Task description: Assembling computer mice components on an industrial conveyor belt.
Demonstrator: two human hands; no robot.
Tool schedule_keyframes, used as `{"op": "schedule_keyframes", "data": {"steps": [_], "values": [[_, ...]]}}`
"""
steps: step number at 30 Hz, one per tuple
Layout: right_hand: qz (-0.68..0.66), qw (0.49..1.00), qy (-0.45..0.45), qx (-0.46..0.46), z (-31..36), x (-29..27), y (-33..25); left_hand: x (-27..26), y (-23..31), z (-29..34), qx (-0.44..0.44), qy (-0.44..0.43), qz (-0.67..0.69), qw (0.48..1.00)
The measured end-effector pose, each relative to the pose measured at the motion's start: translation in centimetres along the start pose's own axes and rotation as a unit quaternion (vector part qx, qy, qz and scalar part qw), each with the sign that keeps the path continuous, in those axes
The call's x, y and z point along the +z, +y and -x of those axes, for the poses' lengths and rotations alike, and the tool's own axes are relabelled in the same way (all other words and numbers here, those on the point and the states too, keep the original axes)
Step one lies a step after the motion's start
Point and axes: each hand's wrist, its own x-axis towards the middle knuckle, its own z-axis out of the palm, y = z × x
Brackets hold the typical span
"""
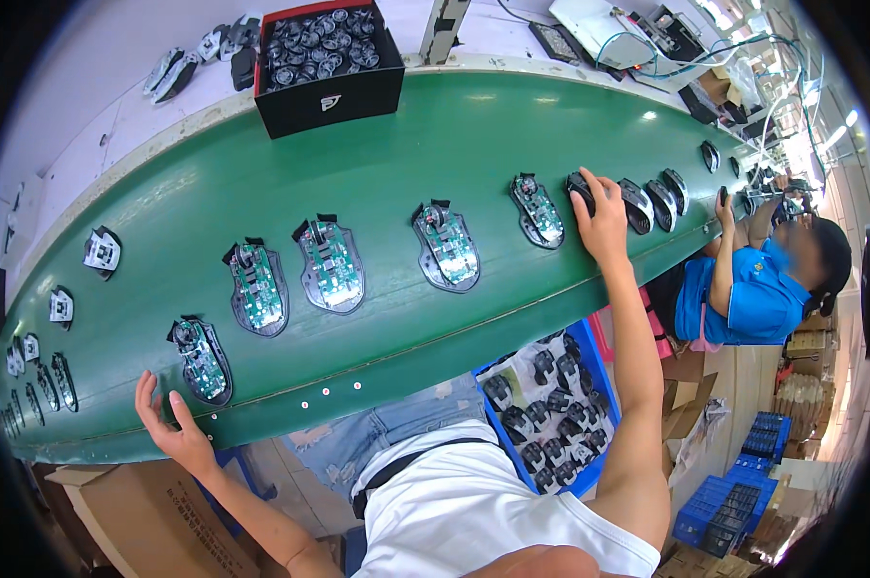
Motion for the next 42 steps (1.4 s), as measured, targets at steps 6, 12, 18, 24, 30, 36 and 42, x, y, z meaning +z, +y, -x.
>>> {"op": "schedule_keyframes", "data": {"steps": [6, 12, 18, 24, 30, 36, 42], "values": [[-0.094, 0.995, -0.012, 0.033, -1.6, -1.9, 0.3, -0.3, -0.9, -0.2, -0.01, -0.01, 0.008, 1.0], [0.008, 0.998, -0.031, 0.048, -0.4, -0.1, -1.0, -0.6, -1.1, -0.4, -0.013, -0.011, -0.004, 1.0], [0.038, 0.992, -0.089, 0.083, -0.2, 0.8, -0.2, -0.7, -1.4, -0.4, -0.016, -0.026, -0.014, 0.999], [0.038, 0.996, -0.018, 0.08, 0.3, 1.4, -0.8, -0.7, -1.8, -0.5, -0.023, -0.022, 0.005, 0.999], [-0.2, 0.967, -0.121, 0.098, -0.6, 1.1, 2.8, -0.7, -2.4, -0.2, -0.014, -0.019, 0.007, 1.0], [0.029, 0.981, -0.127, 0.142, -2.7, 0.7, 0.1, -0.3, -2.7, -1.1, -0.012, -0.029, 0.045, 0.999], [0.004, 0.993, -0.096, -0.065, -4.9, 2.8, 0.9, -2.1, -2.9, -0.3, -0.038, 0.027, 0.006, 0.999]]}}
